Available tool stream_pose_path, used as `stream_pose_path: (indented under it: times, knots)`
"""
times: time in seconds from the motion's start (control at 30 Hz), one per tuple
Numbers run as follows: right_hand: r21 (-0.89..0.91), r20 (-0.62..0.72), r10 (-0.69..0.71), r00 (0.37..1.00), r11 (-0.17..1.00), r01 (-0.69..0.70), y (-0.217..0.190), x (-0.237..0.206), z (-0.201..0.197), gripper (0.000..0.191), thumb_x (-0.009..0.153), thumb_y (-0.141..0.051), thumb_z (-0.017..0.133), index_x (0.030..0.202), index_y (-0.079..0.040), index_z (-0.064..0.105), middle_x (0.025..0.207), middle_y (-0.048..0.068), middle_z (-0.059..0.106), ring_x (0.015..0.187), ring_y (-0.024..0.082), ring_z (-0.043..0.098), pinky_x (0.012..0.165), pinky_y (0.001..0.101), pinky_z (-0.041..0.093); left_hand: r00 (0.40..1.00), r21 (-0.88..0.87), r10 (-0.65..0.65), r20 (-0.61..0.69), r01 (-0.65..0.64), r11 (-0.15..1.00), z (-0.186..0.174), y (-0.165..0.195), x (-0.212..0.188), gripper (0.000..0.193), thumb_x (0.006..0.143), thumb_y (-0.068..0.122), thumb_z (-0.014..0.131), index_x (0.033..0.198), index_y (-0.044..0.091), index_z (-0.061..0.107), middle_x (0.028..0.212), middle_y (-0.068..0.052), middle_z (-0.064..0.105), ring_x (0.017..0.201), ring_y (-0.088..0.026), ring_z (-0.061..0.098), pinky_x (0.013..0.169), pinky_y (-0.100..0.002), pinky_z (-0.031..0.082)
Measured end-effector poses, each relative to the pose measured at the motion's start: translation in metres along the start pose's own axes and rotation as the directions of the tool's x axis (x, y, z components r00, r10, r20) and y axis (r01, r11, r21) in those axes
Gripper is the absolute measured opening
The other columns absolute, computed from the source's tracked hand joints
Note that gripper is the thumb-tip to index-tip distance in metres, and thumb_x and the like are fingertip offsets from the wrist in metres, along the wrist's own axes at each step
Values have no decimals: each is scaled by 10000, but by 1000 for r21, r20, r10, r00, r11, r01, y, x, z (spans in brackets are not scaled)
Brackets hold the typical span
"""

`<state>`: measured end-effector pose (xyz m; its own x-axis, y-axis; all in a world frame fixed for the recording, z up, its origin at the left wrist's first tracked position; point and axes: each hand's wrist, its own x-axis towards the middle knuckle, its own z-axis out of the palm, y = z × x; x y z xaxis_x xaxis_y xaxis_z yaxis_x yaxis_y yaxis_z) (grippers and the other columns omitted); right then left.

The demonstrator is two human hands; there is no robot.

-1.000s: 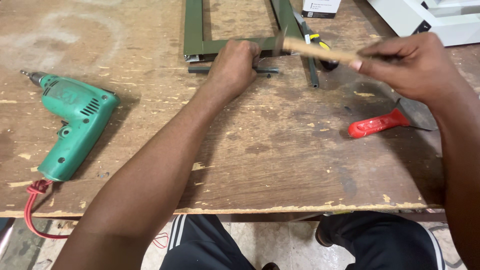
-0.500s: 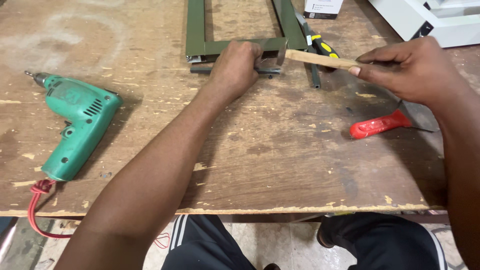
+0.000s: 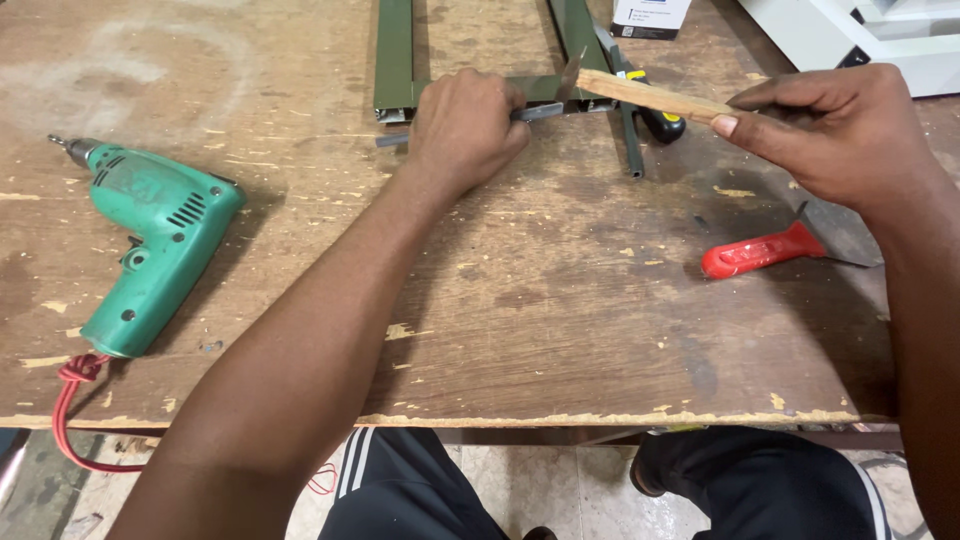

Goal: The person files a small metal rod with a metal file, then hammers the rod into a slot on a green metal frame. They repeat the filing and hammering process on the same rod.

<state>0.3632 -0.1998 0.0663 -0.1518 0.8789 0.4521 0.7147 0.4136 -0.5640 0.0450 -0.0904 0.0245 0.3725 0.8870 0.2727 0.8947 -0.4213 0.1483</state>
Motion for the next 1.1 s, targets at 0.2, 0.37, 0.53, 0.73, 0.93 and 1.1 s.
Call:
stream_pose_path:
  times: [0.2,0.37,0.53,0.73,0.93,1.1]
  knots:
    - [-21,2,25,1000,999,-25,-1,-1,1,274,1000,-210,801,1136,26,765,617,23,572,497,47,442,423,237,297,996,-96,15,-91,-24,995,-10,4,0,231,975,29,509,1141,62,666,709,-60,621,555,-135,532,494,-361,517]
    - [-17,-5,62,998,998,-62,-3,1,2,266,995,-209,801,1107,28,757,611,18,576,477,47,435,410,239,289,999,-24,-37,37,38,999,-7,2,2,118,958,106,599,1035,122,687,750,-49,617,629,-121,566,555,-327,546]
    - [-3,55,60,997,998,-60,-2,0,6,245,956,-200,779,1078,11,760,570,12,550,447,36,410,379,236,269,999,77,13,31,-15,997,7,1,4,215,893,-45,626,948,117,757,751,-39,660,640,-95,599,596,-299,572]
    - [-5,44,19,999,1000,-19,10,4,11,237,1015,-214,760,1142,-14,757,706,13,630,541,46,473,447,232,320,999,27,7,37,-8,1000,14,-3,7,194,883,-25,655,943,111,778,771,-40,693,651,-102,611,618,-306,576]
    - [-137,137,-32,990,989,51,16,5,14,253,992,-252,754,1115,-31,765,754,42,695,617,56,569,534,226,414,999,-45,-36,33,38,998,12,-3,5,294,835,-74,658,1031,116,767,814,-69,706,648,-114,639,591,-296,599]
    - [-138,185,92,978,988,-67,9,4,15,240,983,-261,708,1131,-83,769,661,29,650,495,79,512,424,265,382,999,-70,-28,37,31,997,11,-3,4,272,828,-25,699,1062,104,745,814,-81,700,646,-129,637,576,-302,599]
